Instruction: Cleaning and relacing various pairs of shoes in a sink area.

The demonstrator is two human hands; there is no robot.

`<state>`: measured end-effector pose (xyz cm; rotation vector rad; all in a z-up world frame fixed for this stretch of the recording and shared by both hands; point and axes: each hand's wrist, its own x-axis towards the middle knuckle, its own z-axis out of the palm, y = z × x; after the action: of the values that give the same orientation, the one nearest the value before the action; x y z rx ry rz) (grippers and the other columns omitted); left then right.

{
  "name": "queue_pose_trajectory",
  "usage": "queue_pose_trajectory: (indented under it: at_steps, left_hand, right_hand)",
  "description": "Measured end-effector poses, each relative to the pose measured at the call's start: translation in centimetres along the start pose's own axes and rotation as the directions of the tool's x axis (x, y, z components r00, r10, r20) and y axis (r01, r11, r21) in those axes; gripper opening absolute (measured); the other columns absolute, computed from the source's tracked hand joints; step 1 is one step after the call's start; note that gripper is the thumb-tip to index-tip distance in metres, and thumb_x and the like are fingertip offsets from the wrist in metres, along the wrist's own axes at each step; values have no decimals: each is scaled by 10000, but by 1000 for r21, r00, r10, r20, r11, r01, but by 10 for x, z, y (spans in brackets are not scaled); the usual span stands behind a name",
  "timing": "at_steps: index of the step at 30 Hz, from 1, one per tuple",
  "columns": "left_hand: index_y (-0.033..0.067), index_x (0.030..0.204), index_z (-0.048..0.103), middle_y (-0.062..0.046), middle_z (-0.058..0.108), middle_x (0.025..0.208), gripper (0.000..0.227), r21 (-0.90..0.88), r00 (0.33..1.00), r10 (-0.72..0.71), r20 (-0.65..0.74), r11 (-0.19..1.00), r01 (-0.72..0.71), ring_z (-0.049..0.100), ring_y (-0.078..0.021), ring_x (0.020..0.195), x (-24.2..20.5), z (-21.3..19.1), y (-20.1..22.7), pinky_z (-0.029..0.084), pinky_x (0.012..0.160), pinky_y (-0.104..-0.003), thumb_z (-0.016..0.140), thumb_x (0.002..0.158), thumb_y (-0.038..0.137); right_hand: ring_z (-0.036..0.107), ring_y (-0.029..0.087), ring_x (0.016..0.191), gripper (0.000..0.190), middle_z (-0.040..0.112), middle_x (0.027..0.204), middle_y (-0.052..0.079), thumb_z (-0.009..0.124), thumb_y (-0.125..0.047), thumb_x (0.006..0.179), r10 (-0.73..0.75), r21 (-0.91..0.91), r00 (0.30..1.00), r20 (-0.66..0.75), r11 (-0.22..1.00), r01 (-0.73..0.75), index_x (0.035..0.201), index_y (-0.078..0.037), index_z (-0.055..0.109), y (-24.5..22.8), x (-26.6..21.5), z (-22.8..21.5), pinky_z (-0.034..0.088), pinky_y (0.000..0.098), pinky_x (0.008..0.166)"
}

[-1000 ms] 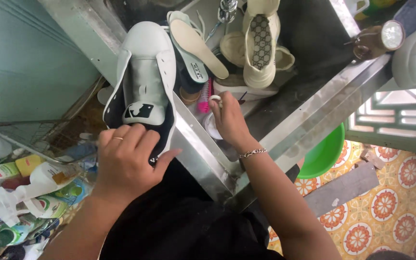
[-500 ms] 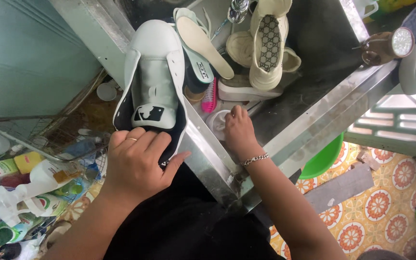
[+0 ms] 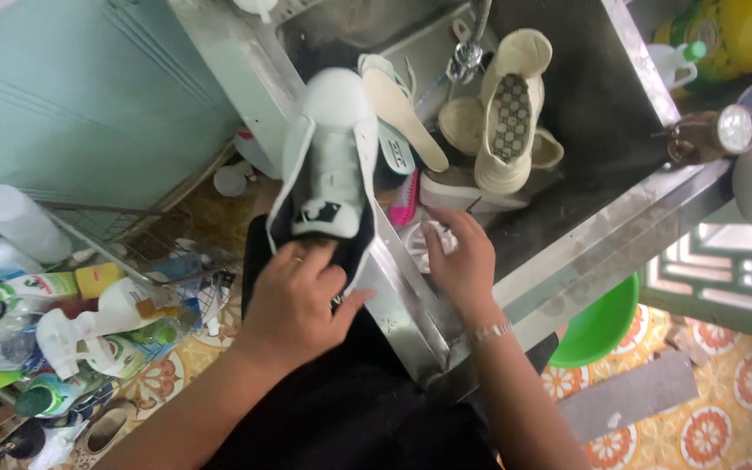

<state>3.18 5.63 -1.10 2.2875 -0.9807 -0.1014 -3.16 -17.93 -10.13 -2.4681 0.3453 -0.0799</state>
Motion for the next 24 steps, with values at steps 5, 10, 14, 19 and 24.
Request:
queue_pose_trajectory:
  at_steps: [5, 10, 14, 19, 24]
  left_hand:
    - [-35, 737, 668, -243, 625, 1108, 367, -293, 984, 114, 137, 954, -69, 644, -378, 952, -32, 20, 35, 501, 863, -474, 797, 808, 301]
    - [-123, 1041, 630, -332, 578, 1266, 397, -348, 978, 158, 140, 932, -101, 642, -422, 1033, -38, 11, 57, 540, 911, -465, 744, 880, 221]
    - [-175, 1306, 562, -299, 512, 1472, 451, -26, 949, 292, -116, 954, -297, 657, -418, 1252, -16, -6, 64, 528, 1033, -385, 526, 871, -59]
    - [-43, 1089, 637, -171, 594, 1245, 259, 249, 944, 273, 186, 916, -314, 640, -256, 808, -1, -19, 58, 528, 735, -375, 659, 878, 105]
    - [111, 748, 615, -24, 596, 892, 125, 283, 695, 580, 424, 644, -711, 640, -192, 881, -2, 7, 54, 526, 793, -330, 636, 869, 93]
  right_hand:
    - [677, 157, 1106, 635, 672, 1204, 74, 814, -172, 782, 76, 601, 996, 40, 795, -85, 1336, -10, 550, -77, -45, -36, 591, 327, 833]
    - [746, 176, 978, 412, 760, 1113, 106, 654, -88, 952, 63, 612, 993, 104, 783, -114, 1354, -6, 620, -50, -82, -27, 625, 332, 848]
    - [804, 241, 837, 414, 777, 952, 168, 667, -82, 906, 87, 391, 995, 37, 916, -95, 1317, -43, 638, -60, -91, -44, 602, 334, 719]
    - [796, 281, 828, 295, 754, 839, 174, 634, -132, 956, 102, 345, 994, 27, 933, -105, 1239, -58, 673, -60, -113, -57, 586, 341, 674]
    - [678, 359, 617, 232, 672, 707, 187, 621, -177, 977, 136, 251, 991, -13, 959, -128, 1167, -60, 688, -63, -124, -56, 506, 413, 568]
